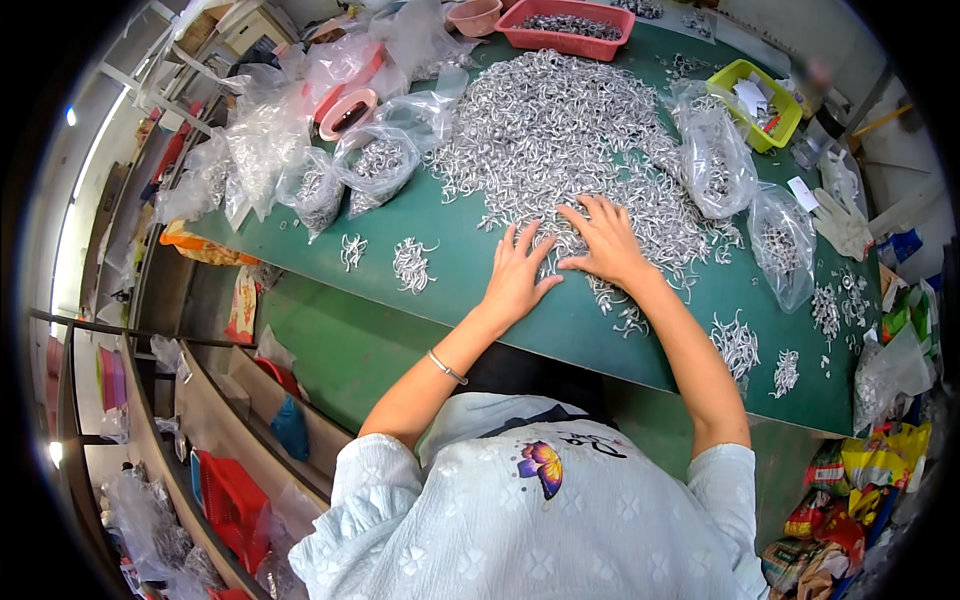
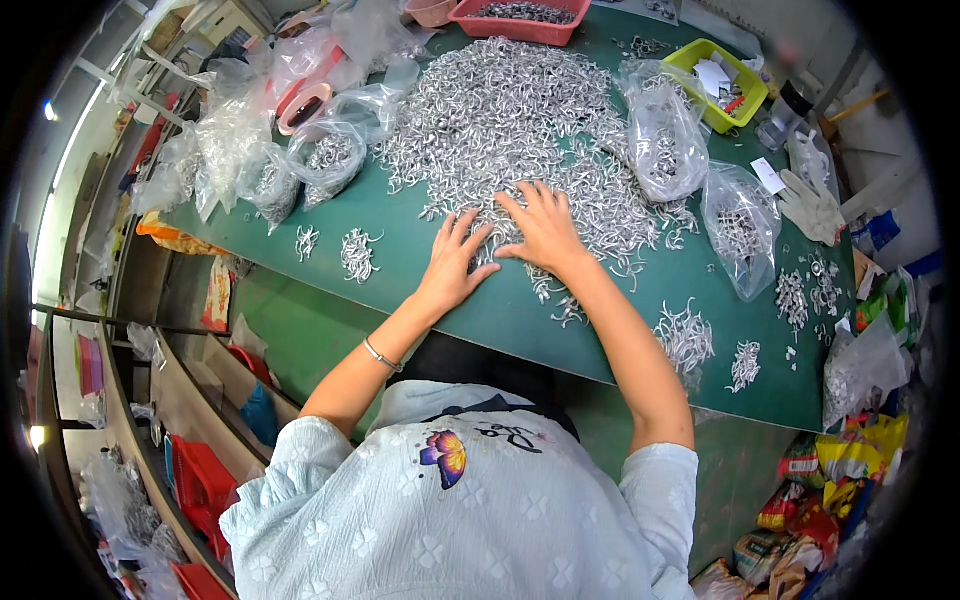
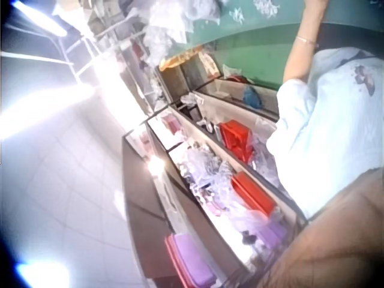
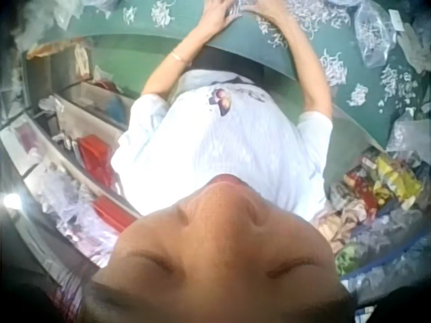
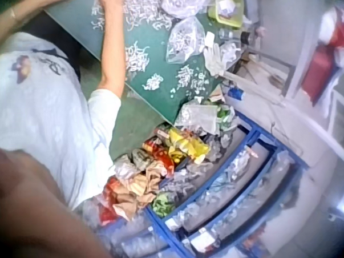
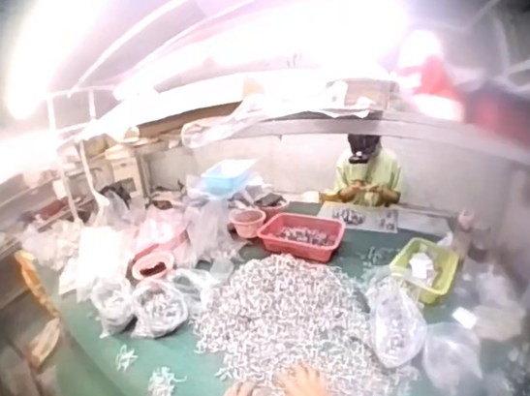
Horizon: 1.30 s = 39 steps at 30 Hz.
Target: The person sorts small silver metal hooks on a green workbench by hand, moving them from a large central pile into smaller organized groups and placing some into plastic bags.
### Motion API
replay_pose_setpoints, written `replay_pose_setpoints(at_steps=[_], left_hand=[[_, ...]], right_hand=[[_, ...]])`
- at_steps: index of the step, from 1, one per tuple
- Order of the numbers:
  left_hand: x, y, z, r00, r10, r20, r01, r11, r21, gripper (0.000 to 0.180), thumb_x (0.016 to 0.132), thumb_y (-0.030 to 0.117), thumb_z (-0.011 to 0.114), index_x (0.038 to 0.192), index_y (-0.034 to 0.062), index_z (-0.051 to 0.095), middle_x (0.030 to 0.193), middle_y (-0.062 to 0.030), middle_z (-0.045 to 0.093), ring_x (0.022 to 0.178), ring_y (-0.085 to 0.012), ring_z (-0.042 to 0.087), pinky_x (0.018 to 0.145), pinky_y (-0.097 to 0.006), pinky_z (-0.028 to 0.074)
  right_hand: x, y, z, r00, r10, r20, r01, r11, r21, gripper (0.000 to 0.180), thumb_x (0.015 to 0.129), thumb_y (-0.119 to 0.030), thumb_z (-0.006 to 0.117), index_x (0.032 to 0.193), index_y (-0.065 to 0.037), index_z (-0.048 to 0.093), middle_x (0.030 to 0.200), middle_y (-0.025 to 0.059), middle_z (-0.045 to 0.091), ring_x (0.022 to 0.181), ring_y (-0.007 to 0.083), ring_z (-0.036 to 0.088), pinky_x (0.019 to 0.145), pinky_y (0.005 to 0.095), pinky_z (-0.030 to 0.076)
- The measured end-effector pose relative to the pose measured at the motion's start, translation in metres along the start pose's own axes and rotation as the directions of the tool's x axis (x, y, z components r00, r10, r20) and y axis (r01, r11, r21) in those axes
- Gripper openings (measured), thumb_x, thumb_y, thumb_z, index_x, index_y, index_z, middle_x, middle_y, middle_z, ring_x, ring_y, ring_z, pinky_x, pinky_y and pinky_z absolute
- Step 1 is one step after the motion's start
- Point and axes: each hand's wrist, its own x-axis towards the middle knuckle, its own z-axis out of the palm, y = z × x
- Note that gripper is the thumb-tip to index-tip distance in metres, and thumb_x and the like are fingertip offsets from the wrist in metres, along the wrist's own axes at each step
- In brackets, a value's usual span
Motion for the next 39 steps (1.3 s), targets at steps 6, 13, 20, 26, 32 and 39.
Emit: replay_pose_setpoints(at_steps=[6,13,20,26,32,39], left_hand=[[0.021,-0.013,0.008,0.991,0.092,-0.094,-0.093,0.996,-0.015,0.054,0.076,0.022,0.077,0.126,0.0144,0.058,0.136,-0.0106,0.045,0.125,-0.0398,0.038,0.102,-0.052,0.036],[0.062,-0.018,0.007,0.988,0.135,-0.074,-0.129,0.988,0.079,0.07,0.074,0.007,0.073,0.138,0.0153,0.047,0.142,-0.0089,0.042,0.126,-0.0379,0.039,0.102,-0.05,0.034],[0.086,-0.028,0.014,0.977,0.208,-0.048,-0.204,0.976,0.076,0.064,0.075,0.007,0.071,0.135,0.01,0.048,0.138,-0.008,0.047,0.12,-0.0339,0.045,0.095,-0.045,0.039],[0.109,-0.036,0.019,0.989,0.13,-0.063,-0.138,0.98,-0.145,0.051,0.08,0.01,0.07,0.128,0.0072,0.054,0.127,-0.0093,0.054,0.114,-0.0322,0.049,0.092,-0.045,0.041],[0.092,-0.028,0.003,0.984,0.179,-0.004,-0.179,0.98,-0.087,0.059,0.076,0.009,0.074,0.13,0.0073,0.051,0.128,-0.0122,0.053,0.114,-0.0342,0.048,0.095,-0.047,0.04],[0.066,-0.033,-0.01,0.973,0.218,0.073,-0.191,0.943,-0.272,0.068,0.071,0.007,0.077,0.132,0.0074,0.048,0.129,-0.0122,0.051,0.118,-0.0338,0.047,0.099,-0.046,0.039]], right_hand=[[-0.001,0.01,0.002,0.997,0.042,-0.061,-0.039,0.998,0.053,0.068,0.067,-0.034,0.083,0.124,-0.01,0.056,0.122,0.009,0.054,0.116,0.0273,0.049,0.094,0.0418,0.039],[0.01,0.023,0.005,0.978,0.12,-0.169,-0.081,0.971,0.225,0.045,0.071,-0.027,0.081,0.104,-0.005,0.061,0.103,0.0097,0.059,0.098,0.0304,0.054,0.084,0.0403,0.045],[0.027,0.029,0.007,0.943,0.253,-0.217,-0.175,0.931,0.321,0.037,0.072,-0.025,0.081,0.092,-0.001,0.061,0.094,0.0111,0.063,0.093,0.0322,0.058,0.082,0.0402,0.047],[0.035,0.026,0.005,0.918,0.389,-0.075,-0.333,0.861,0.385,0.049,0.076,-0.027,0.079,0.114,-0.001,0.062,0.11,0.016,0.06,0.107,0.0322,0.055,0.091,0.0419,0.044],[0.018,-0.013,0.007,0.947,0.317,-0.055,-0.317,0.948,0.01,0.081,0.066,-0.024,0.086,0.134,-0.006,0.048,0.129,0.015,0.049,0.118,0.0339,0.047,0.098,0.0439,0.038],[0.006,-0.025,0.018,0.965,0.219,-0.146,-0.208,0.975,0.084,0.058,0.069,-0.012,0.08,0.121,-0.005,0.055,0.119,0.0153,0.053,0.107,0.0329,0.052,0.091,0.041,0.041]])
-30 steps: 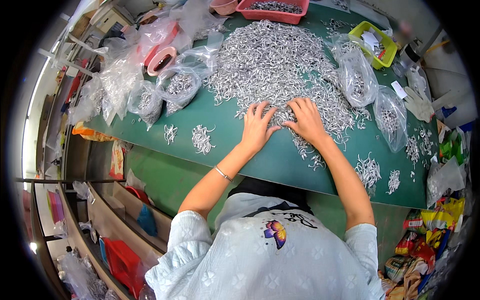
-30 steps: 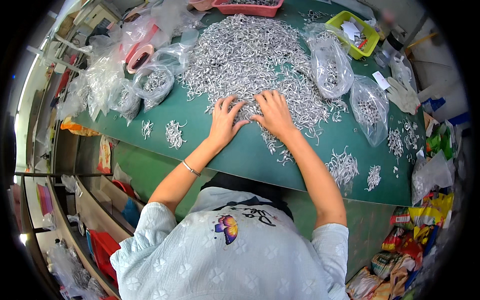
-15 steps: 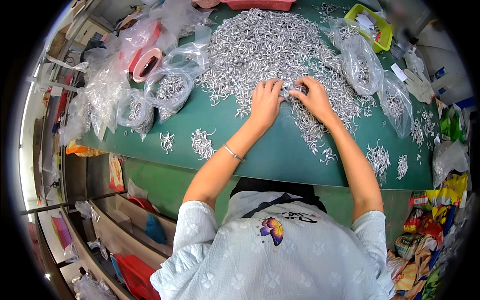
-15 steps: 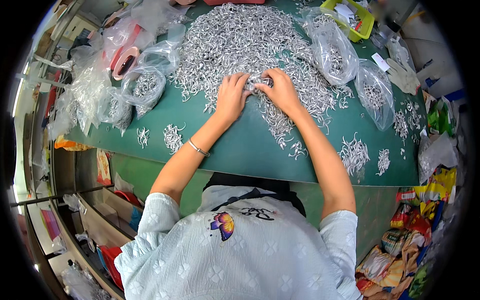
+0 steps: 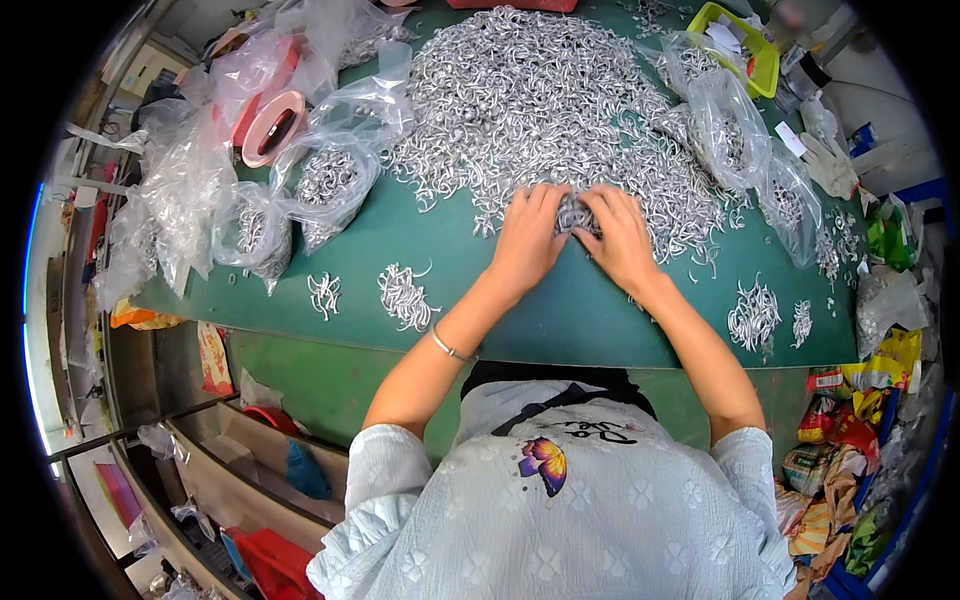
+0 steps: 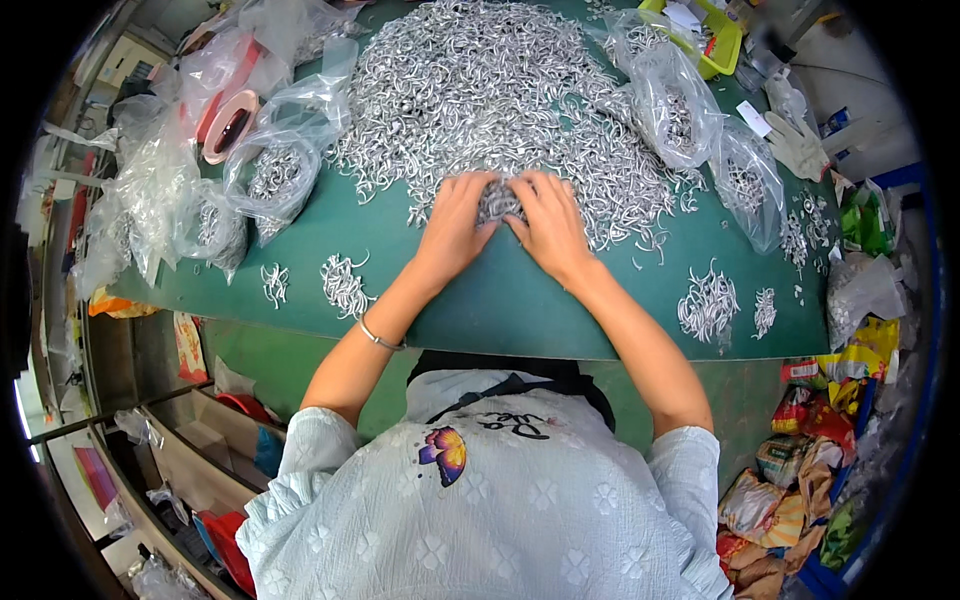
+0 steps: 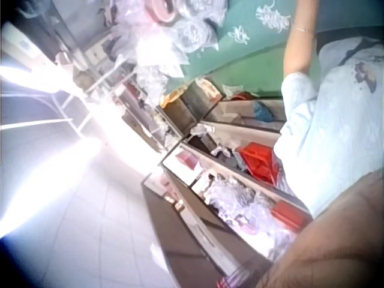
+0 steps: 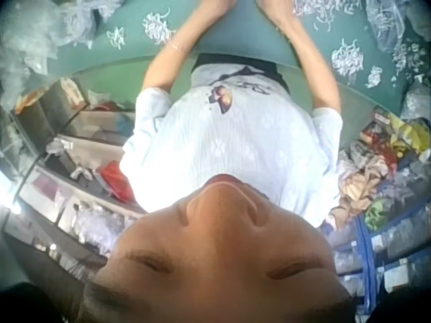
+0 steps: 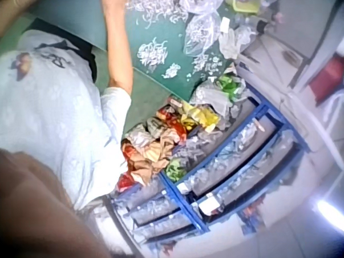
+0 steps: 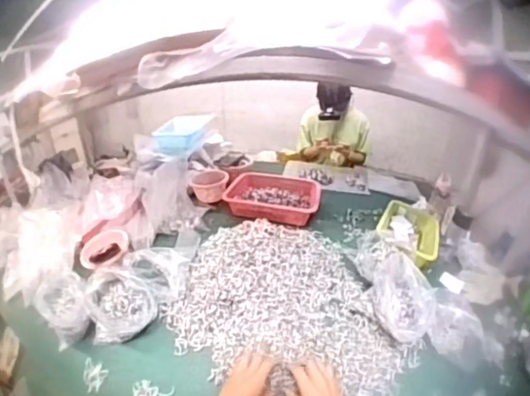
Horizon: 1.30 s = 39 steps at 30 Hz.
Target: The person sorts small silver metal hooks on a green workbench by hand, moving them from a large central pile into smaller organized groups and placing some into plastic bags.
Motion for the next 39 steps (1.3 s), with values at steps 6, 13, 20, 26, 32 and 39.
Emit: replay_pose_setpoints(at_steps=[6,13,20,26,32,39], left_hand=[[-0.022,0.016,-0.008,1.0,-0.016,0.002,0.016,0.997,0.078,0.07,0.072,0.009,0.077,0.135,0.0097,0.047,0.129,-0.01,0.051,0.118,-0.0325,0.047,0.098,-0.047,0.037],[-0.03,0.011,-0.005,0.994,0.097,0.055,-0.106,0.974,0.199,0.061,0.073,0.007,0.074,0.129,0.0076,0.05,0.127,-0.01,0.051,0.116,-0.0322,0.047,0.09,-0.046,0.039],[-0.013,0.003,0.003,0.985,0.064,-0.16,-0.094,0.978,-0.185,0.052,0.075,-0.003,0.068,0.124,0.0043,0.053,0.123,-0.0139,0.053,0.108,-0.0348,0.053,0.093,-0.038,0.045],[0.025,0.01,-0.013,0.923,-0.351,0.16,0.341,0.549,-0.763,0.041,0.086,-0.002,0.066,0.125,0.0007,0.055,0.115,-0.0086,0.06,0.095,-0.013,0.06,0.074,-0.025,0.053],[0.023,0.016,-0.048,0.843,-0.354,0.405,0.438,0.015,-0.899,0.037,0.094,0.001,0.048,0.132,0.0,0.051,0.117,-0.0101,0.058,0.104,-0.0176,0.058,0.083,-0.033,0.054],[-0.017,0.015,-0.048,0.86,-0.427,0.28,0.47,0.449,-0.76,0.037,0.092,-0.001,0.052,0.129,0.0012,0.054,0.126,-0.01,0.052,0.116,-0.0195,0.053,0.097,-0.038,0.048]], right_hand=[[-0.011,-0.012,-0.015,0.999,0.011,0.041,-0.01,0.999,-0.03,0.064,0.069,-0.019,0.08,0.125,-0.007,0.053,0.13,0.013,0.049,0.125,0.0322,0.042,0.104,0.0497,0.029],[-0.015,-0.011,-0.011,0.987,-0.013,0.16,0.006,0.999,0.042,0.05,0.073,-0.016,0.077,0.116,-0.005,0.055,0.125,0.0129,0.051,0.116,0.0329,0.049,0.098,0.0452,0.036],[0.0,-0.014,-0.014,0.983,0.181,0.041,-0.182,0.897,0.403,0.028,0.076,0.005,0.069,0.102,0.001,0.06,0.09,0.009,0.06,0.076,0.0187,0.06,0.066,0.029,0.048],[0.025,-0.01,-0.029,0.806,0.5,0.318,-0.457,0.184,0.87,0.017,0.09,-0.004,0.064,0.106,0.001,0.062,0.091,0.0018,0.063,0.075,0.0059,0.059,0.067,0.0184,0.047],[0.019,-0.009,-0.063,0.714,0.405,0.571,-0.538,-0.205,0.818,0.021,0.099,-0.014,0.055,0.112,0.001,0.062,0.097,0.0064,0.066,0.085,0.0109,0.062,0.075,0.0257,0.051],[-0.036,-0.019,-0.054,0.968,0.128,0.214,-0.19,0.935,0.3,0.055,0.072,-0.02,0.081,0.121,-0.008,0.06,0.122,0.0106,0.056,0.12,0.0288,0.05,0.103,0.0418,0.037]])
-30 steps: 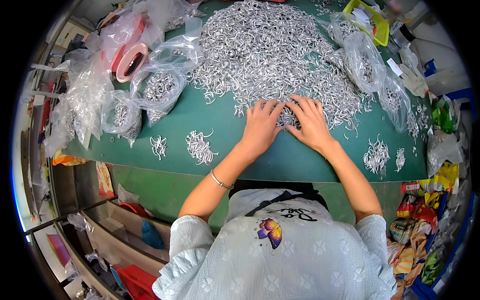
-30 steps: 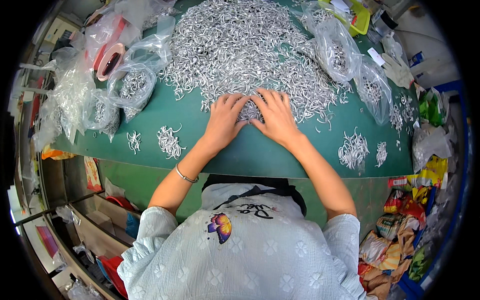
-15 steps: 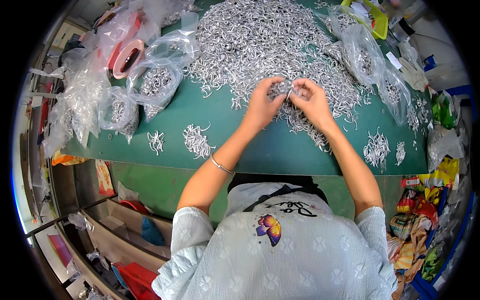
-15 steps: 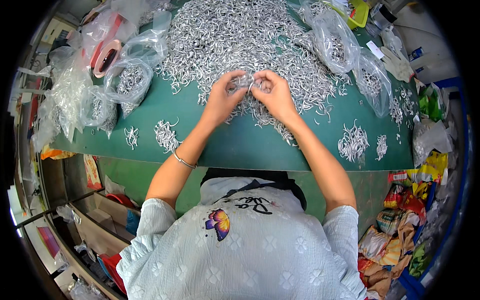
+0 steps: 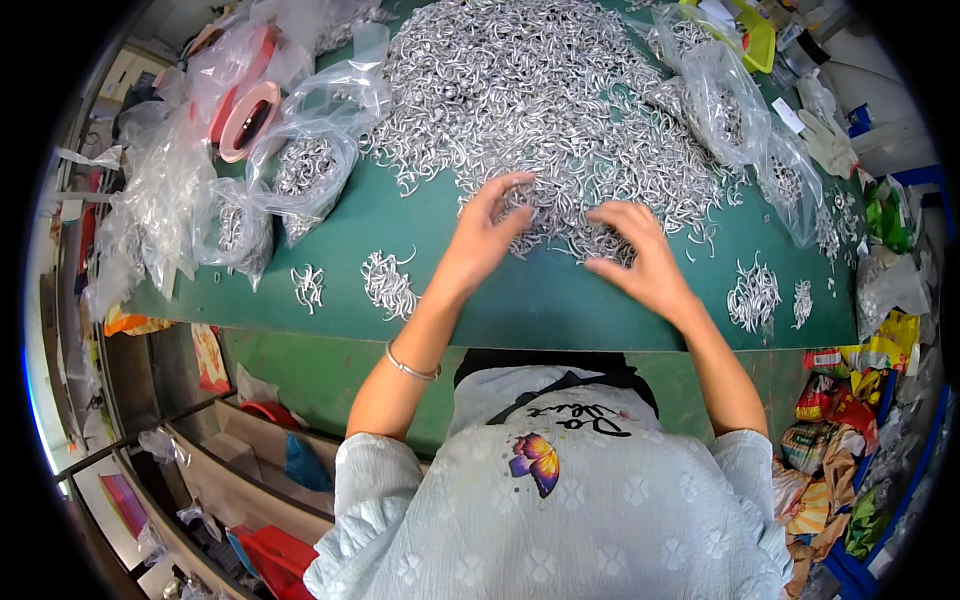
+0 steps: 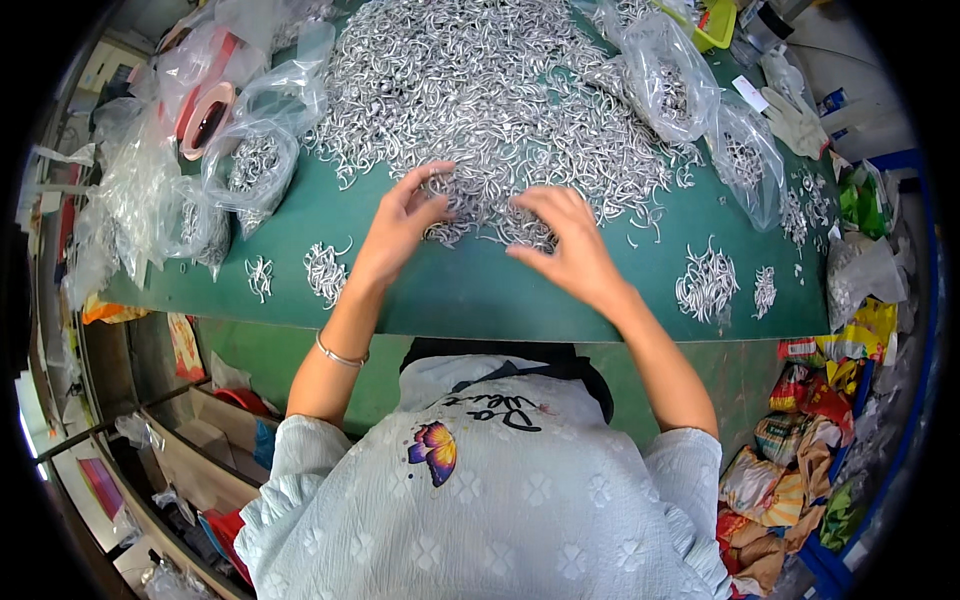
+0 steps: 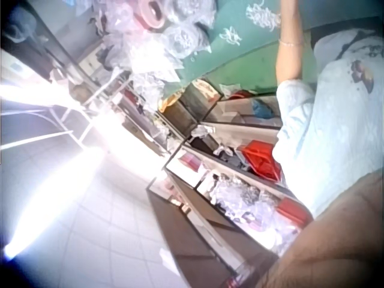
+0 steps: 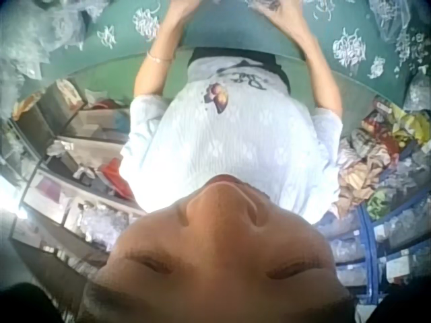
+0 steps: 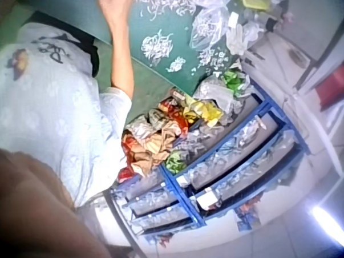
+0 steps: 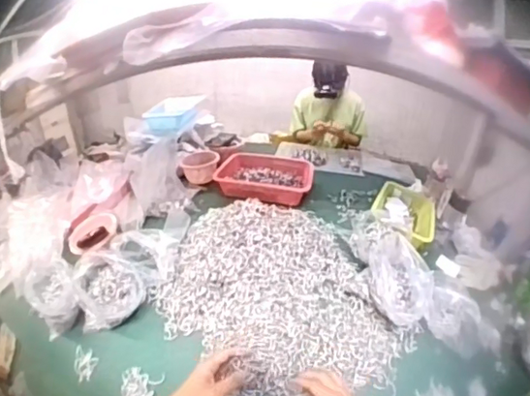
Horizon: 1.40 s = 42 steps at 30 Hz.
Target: The person sorts small silver metal hooks on a green workbench by hand, moving them from a large central pile into smaller organized groups and placing some into plastic bags.
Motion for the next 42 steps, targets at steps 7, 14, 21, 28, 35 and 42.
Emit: replay_pose_setpoints(at_steps=[7,14,21,28,35,42], left_hand=[[-0.007,-0.017,0.0,0.983,0.183,0.02,-0.184,0.979,0.089,0.04,0.086,-0.011,0.058,0.124,0.0003,0.058,0.125,-0.0075,0.054,0.112,-0.0149,0.054,0.092,-0.026,0.048],[-0.01,-0.006,0.001,0.967,0.241,0.088,-0.255,0.875,0.412,0.045,0.084,-0.011,0.06,0.126,0.0041,0.057,0.123,-0.0073,0.057,0.1,-0.0146,0.059,0.075,-0.024,0.051],[-0.018,-0.022,0.005,0.926,0.377,0.022,-0.315,0.738,0.597,0.061,0.078,-0.003,0.071,0.134,0.0084,0.047,0.126,-0.012,0.054,0.104,-0.0274,0.058,0.081,-0.036,0.049],[-0.018,-0.041,0.019,0.873,0.44,0.209,-0.338,0.238,0.91,0.059,0.077,0.012,0.075,0.132,0.0133,0.053,0.142,-0.0105,0.043,0.128,-0.0375,0.041,0.103,-0.048,0.035],[0.018,-0.054,0.01,0.789,0.577,0.211,-0.375,0.18,0.909,0.033,0.081,0.003,0.065,0.112,0.0109,0.057,0.126,-0.0058,0.053,0.115,-0.0328,0.048,0.093,-0.044,0.04],[0.052,-0.039,-0.014,0.815,0.573,0.086,-0.289,0.273,0.918,0.032,0.08,0.002,0.06,0.111,0.0093,0.057,0.117,-0.0118,0.056,0.107,-0.0333,0.053,0.086,-0.041,0.044]], right_hand=[[-0.013,0.02,0.023,0.991,-0.109,-0.08,0.057,0.872,-0.486,0.056,0.079,-0.031,0.075,0.128,-0.012,0.055,0.136,0.0114,0.044,0.129,0.0358,0.038,0.104,0.0512,0.032],[0.022,0.056,0.003,0.967,-0.157,-0.201,-0.023,0.731,-0.682,0.052,0.077,-0.024,0.075,0.123,-0.013,0.053,0.13,0.0119,0.047,0.123,0.0311,0.045,0.101,0.0496,0.034],[0.04,0.088,-0.019,0.937,-0.193,-0.29,-0.05,0.751,-0.659,0.047,0.078,-0.016,0.074,0.12,-0.007,0.056,0.119,0.0104,0.055,0.114,0.0298,0.05,0.099,0.0452,0.037],[0.031,0.067,-0.01,0.918,-0.156,-0.363,-0.033,0.885,-0.465,0.035,0.079,-0.008,0.072,0.112,-0.005,0.061,0.107,0.0109,0.06,0.099,0.0306,0.054,0.089,0.0406,0.041],[0.003,0.036,0.003,0.968,-0.059,-0.246,0.006,0.977,-0.211,0.03,0.077,-0.003,0.073,0.106,-0.003,0.063,0.106,0.0117,0.06,0.102,0.0313,0.053,0.091,0.0409,0.041],[0.024,-0.001,-0.003,0.999,-0.025,-0.038,0.019,0.989,-0.146,0.061,0.069,-0.016,0.082,0.123,-0.008,0.057,0.132,0.0111,0.048,0.124,0.0324,0.042,0.104,0.0429,0.034]])
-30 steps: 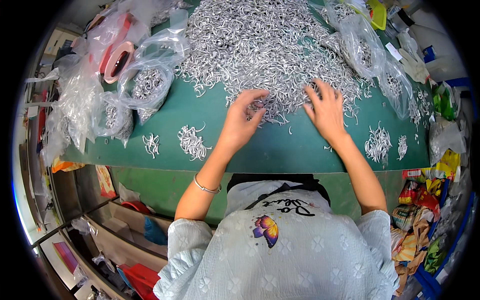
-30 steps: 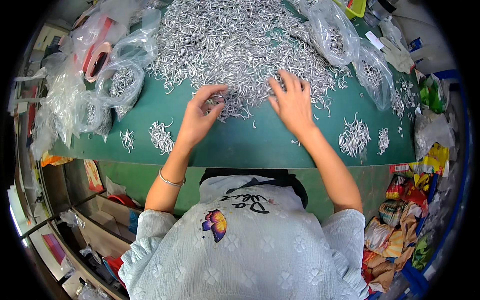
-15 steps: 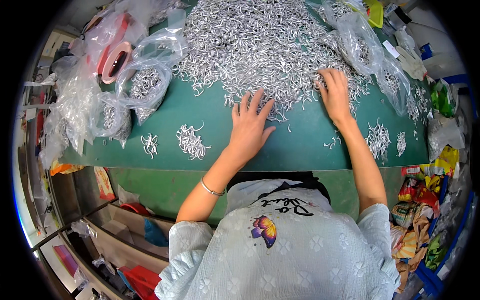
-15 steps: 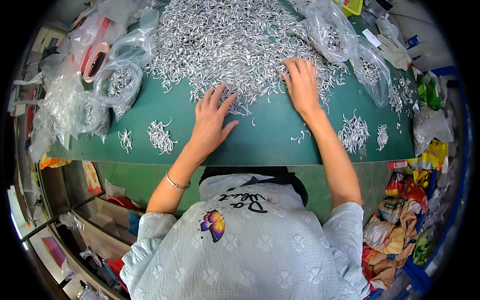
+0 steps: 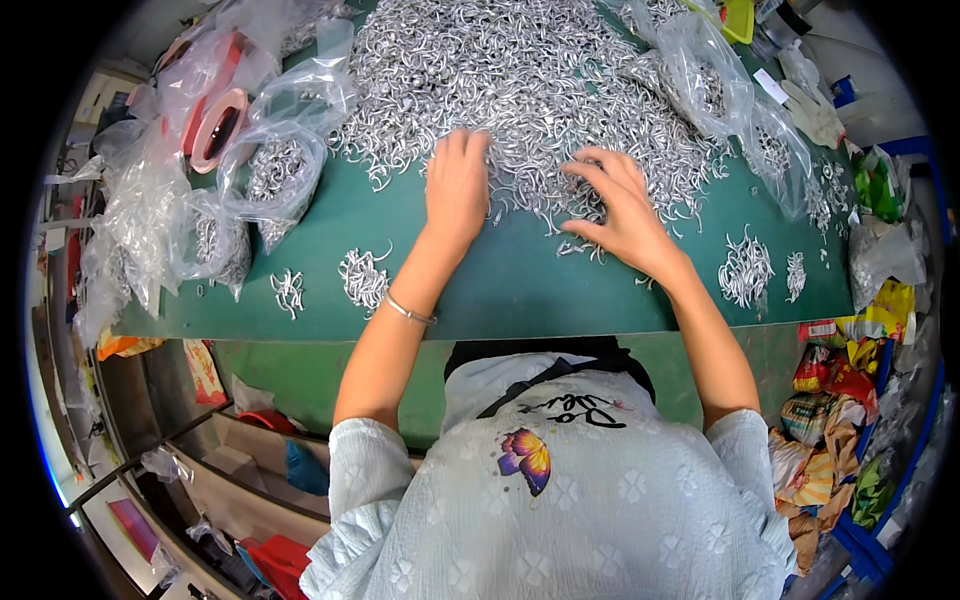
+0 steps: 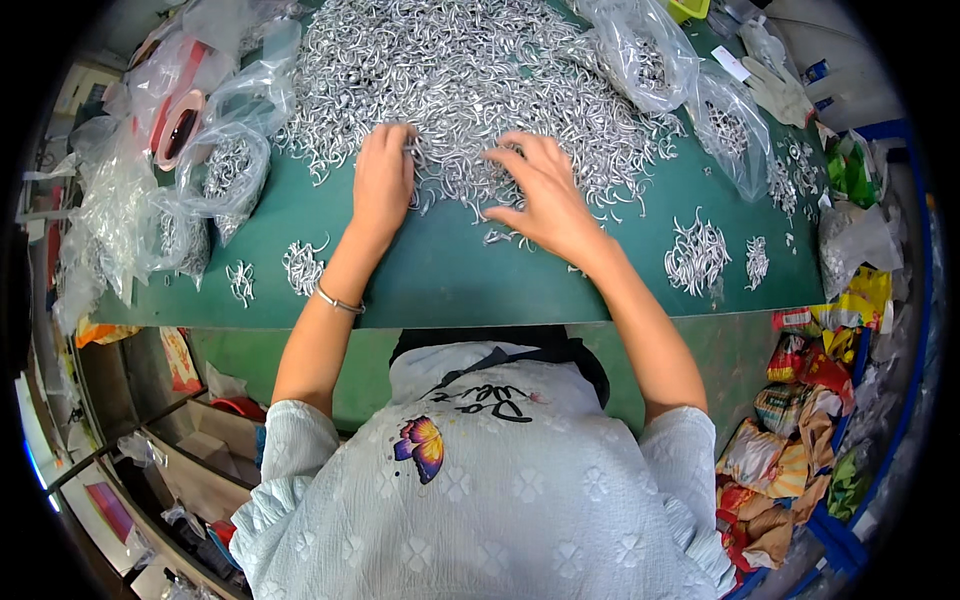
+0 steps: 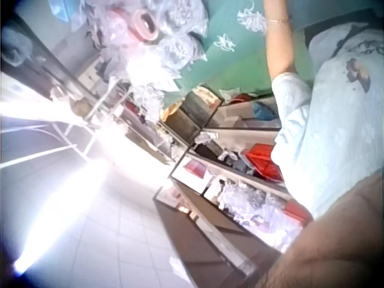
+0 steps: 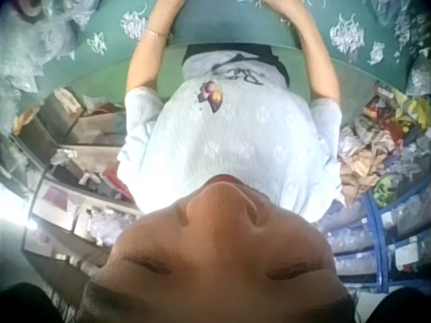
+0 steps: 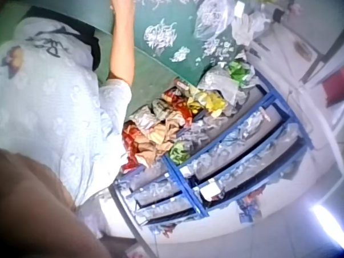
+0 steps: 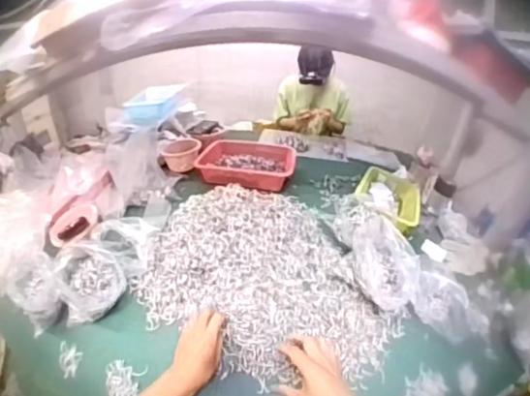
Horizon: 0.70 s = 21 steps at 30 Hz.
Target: The person sorts small silver metal hooks on a green workbench by hand, moving them from a large central pile into smaller organized groups and placing some into plastic bags.
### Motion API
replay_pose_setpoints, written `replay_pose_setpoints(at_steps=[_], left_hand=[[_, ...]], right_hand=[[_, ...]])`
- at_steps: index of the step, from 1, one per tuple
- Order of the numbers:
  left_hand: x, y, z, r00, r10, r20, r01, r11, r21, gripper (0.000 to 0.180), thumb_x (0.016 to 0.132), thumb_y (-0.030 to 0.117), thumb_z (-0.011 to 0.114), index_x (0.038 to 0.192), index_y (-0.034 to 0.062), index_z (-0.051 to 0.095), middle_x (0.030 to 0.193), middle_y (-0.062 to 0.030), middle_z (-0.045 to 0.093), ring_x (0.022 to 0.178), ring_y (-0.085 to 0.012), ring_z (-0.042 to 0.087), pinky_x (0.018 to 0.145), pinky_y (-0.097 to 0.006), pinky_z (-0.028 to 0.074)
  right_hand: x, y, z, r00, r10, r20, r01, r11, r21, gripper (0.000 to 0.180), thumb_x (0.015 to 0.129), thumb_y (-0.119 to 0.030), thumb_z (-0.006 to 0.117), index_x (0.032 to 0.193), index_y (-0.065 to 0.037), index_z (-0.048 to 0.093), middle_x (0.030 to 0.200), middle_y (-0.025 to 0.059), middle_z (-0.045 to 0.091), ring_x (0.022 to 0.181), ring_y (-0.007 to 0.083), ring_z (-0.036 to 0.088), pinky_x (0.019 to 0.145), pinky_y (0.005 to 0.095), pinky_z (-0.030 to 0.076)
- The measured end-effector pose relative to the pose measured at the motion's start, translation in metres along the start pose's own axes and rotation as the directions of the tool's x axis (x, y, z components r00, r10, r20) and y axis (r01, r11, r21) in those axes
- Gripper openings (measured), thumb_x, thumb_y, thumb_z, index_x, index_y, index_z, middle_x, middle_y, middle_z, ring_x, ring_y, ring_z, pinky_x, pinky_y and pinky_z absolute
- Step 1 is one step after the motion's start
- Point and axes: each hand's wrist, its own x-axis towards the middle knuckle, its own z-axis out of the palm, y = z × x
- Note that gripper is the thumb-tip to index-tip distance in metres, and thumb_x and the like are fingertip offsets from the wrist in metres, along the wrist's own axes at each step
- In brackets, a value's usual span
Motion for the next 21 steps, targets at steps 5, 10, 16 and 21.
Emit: replay_pose_setpoints(at_steps=[5,10,16,21], left_hand=[[0.017,-0.004,-0.003,0.975,-0.189,-0.117,0.126,0.905,-0.407,0.031,0.078,-0.012,0.057,0.107,-0.0004,0.06,0.101,-0.0179,0.062,0.094,-0.0354,0.062,0.085,-0.042,0.049],[0.0,0.007,-0.022,0.955,-0.29,-0.061,0.215,0.82,-0.531,0.026,0.08,-0.012,0.054,0.102,-0.0019,0.063,0.099,-0.0168,0.064,0.092,-0.034,0.064,0.084,-0.037,0.05],[-0.027,0.038,-0.037,0.997,0.062,0.048,-0.05,0.975,-0.214,0.034,0.08,0.0,0.067,0.114,0.0023,0.062,0.125,-0.0161,0.057,0.118,-0.0358,0.053,0.102,-0.042,0.041],[-0.044,0.058,-0.029,0.937,0.275,0.215,-0.207,0.934,-0.292,0.051,0.079,0.009,0.073,0.128,0.0072,0.056,0.135,-0.0156,0.051,0.127,-0.0363,0.046,0.106,-0.046,0.038]], right_hand=[[-0.002,-0.001,0.04,0.998,-0.039,-0.04,0.029,0.971,-0.239,0.059,0.075,-0.02,0.079,0.126,-0.006,0.055,0.135,0.0147,0.047,0.127,0.0342,0.041,0.104,0.0449,0.034],[-0.032,0.001,0.038,0.991,-0.133,0.005,0.133,0.991,0.007,0.024,0.079,-0.004,0.07,0.102,-0.005,0.064,0.118,0.0099,0.057,0.116,0.0316,0.049,0.096,0.0423,0.04],[-0.043,0.006,0.015,0.985,-0.172,0.004,0.167,0.961,0.22,0.012,0.077,0.001,0.07,0.089,-0.002,0.066,0.098,0.0086,0.063,0.099,0.0288,0.058,0.085,0.0382,0.047],[-0.047,0.021,-0.003,0.855,0.478,0.201,-0.519,0.794,0.316,0.035,0.086,-0.002,0.068,0.119,-0.004,0.055,0.098,0.0072,0.066,0.093,0.0244,0.06,0.085,0.0383,0.049]])
